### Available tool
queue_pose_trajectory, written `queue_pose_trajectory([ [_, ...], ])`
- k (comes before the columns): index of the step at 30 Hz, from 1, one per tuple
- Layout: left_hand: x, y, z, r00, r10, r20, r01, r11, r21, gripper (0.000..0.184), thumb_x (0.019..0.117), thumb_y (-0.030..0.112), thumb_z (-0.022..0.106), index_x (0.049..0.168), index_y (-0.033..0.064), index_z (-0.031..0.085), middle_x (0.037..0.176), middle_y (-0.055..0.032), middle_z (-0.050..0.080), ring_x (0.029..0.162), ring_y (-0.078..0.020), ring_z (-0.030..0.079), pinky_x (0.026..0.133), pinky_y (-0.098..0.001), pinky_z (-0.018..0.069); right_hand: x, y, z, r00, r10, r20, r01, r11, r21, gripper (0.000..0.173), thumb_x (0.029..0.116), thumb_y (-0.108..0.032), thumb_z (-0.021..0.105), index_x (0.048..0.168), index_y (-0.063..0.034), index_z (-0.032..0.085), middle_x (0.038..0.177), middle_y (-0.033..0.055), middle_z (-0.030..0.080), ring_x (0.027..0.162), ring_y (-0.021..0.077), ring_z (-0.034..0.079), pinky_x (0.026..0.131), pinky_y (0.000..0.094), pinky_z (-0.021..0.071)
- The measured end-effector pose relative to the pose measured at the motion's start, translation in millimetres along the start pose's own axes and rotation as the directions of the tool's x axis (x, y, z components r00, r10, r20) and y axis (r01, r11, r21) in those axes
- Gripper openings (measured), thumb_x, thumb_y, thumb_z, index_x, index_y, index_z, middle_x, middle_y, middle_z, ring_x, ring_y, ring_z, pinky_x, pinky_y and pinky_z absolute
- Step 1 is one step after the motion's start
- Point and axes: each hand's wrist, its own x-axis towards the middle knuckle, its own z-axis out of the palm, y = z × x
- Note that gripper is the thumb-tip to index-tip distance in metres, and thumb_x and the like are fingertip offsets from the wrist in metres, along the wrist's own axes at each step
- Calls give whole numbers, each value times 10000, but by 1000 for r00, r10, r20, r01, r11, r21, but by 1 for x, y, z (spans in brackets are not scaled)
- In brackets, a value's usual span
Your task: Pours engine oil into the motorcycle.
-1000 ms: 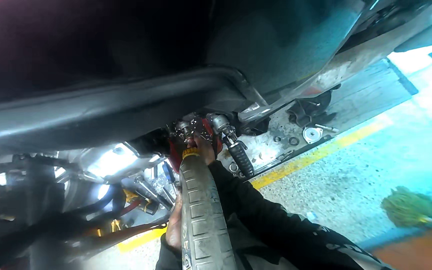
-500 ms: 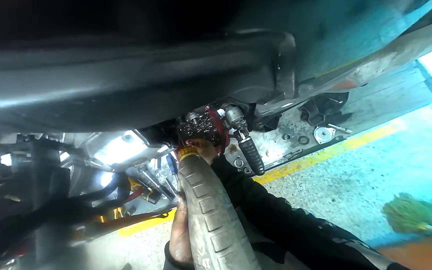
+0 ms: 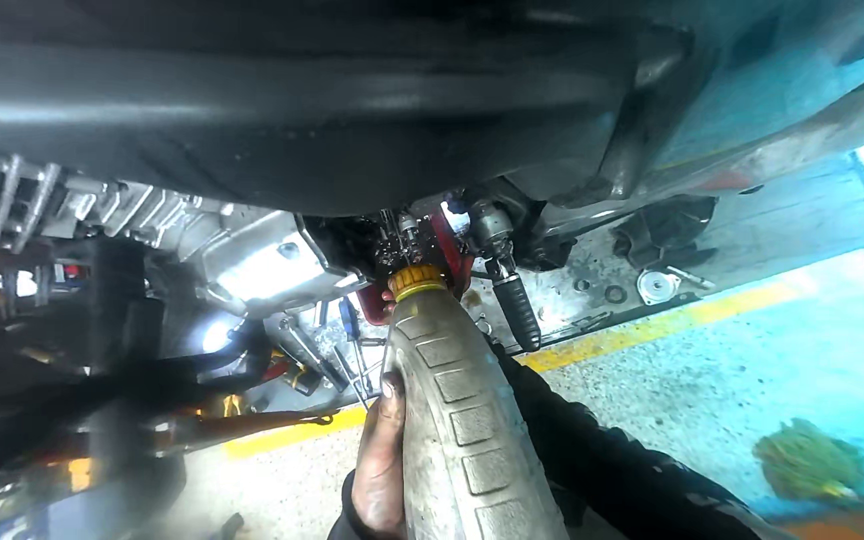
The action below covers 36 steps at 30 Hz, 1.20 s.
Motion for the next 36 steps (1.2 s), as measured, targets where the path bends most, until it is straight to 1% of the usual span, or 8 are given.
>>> queue_pose_trajectory([
  [2, 2, 2, -3, 1000, 2, 15, -2, 1000, 2, 353, 904, 468, 716, 1092, 170, 745, 995, -17, 781, 947, -81, 747, 860, -283, 621, 15, 40, 5, 966, 260, -16, -254, 952, 170, 207, 1005, -94, 645, 1140, 60, 669, 917, 108, 691, 712, 105, 616, 618, 248, 515],
  [4, 2, 3, -4, 1000, -1, 15, 0, 1000, 29, 371, 891, 483, 722, 1094, 173, 743, 996, -14, 782, 945, -83, 747, 857, -286, 622, 28, 44, 10, 856, 515, -38, -499, 844, 198, 214, 995, -95, 662, 1194, -18, 677, 1027, 76, 719, 837, 92, 675, 747, 282, 576],
  [9, 4, -6, -1, 999, -46, 13, 45, 999, 30, 410, 909, 484, 713, 1127, 137, 724, 1009, -40, 776, 950, -110, 749, 865, -309, 625, 29, 44, 7, 903, 420, -90, -421, 907, 4, 267, 975, 6, 627, 1223, 96, 668, 1201, 214, 695, 1084, 196, 659, 998, 353, 502],
  [15, 5, 2, -2, 998, -27, 52, 25, 999, 33, 347, 937, 472, 676, 1107, 179, 749, 1013, -20, 782, 961, -89, 747, 872, -291, 619, 28, 44, 9, 872, 482, -88, -474, 875, 95, 238, 1036, -116, 593, 1212, 23, 672, 1080, 109, 706, 894, 89, 655, 815, 276, 551],
  [20, 4, 6, 0, 998, -11, 70, 12, 1000, -10, 327, 956, 454, 660, 1093, 170, 749, 1008, -20, 781, 960, -85, 746, 871, -279, 616, 28, 42, 11, 856, 515, -50, -504, 852, 144, 234, 1066, -149, 543, 1188, 16, 656, 894, 50, 667, 618, 40, 541, 559, 216, 471],
  [27, 3, 6, 1, 995, 12, 95, -12, 1000, 1, 318, 936, 431, 690, 1106, 169, 751, 1018, -12, 782, 964, -74, 744, 878, -273, 613, 27, 40, 10, 829, 554, -71, -539, 827, 157, 248, 1077, -186, 530, 1167, 2, 665, 821, 38, 613, 546, 53, 457, 499, 216, 403],
  [30, 5, 7, -1, 992, 6, 125, -5, 1000, -11, 323, 947, 430, 676, 1121, 168, 748, 1029, -17, 782, 975, -75, 742, 889, -274, 610, 28, 41, 10, 838, 542, -64, -520, 829, 207, 246, 1092, -184, 488, 1097, 2, 649, 691, -22, 557, 484, 28, 457, 456, 191, 415],
  [36, 5, 5, 0, 997, 9, 81, -12, 999, 44, 332, 935, 456, 685, 1100, 177, 753, 1010, -10, 782, 953, -74, 744, 871, -275, 614, 28, 41, 10, 831, 543, -125, -515, 834, 200, 333, 1097, -283, 487, 939, -42, 655, 678, -49, 557, 480, -3, 409, 430, 169, 345],
])
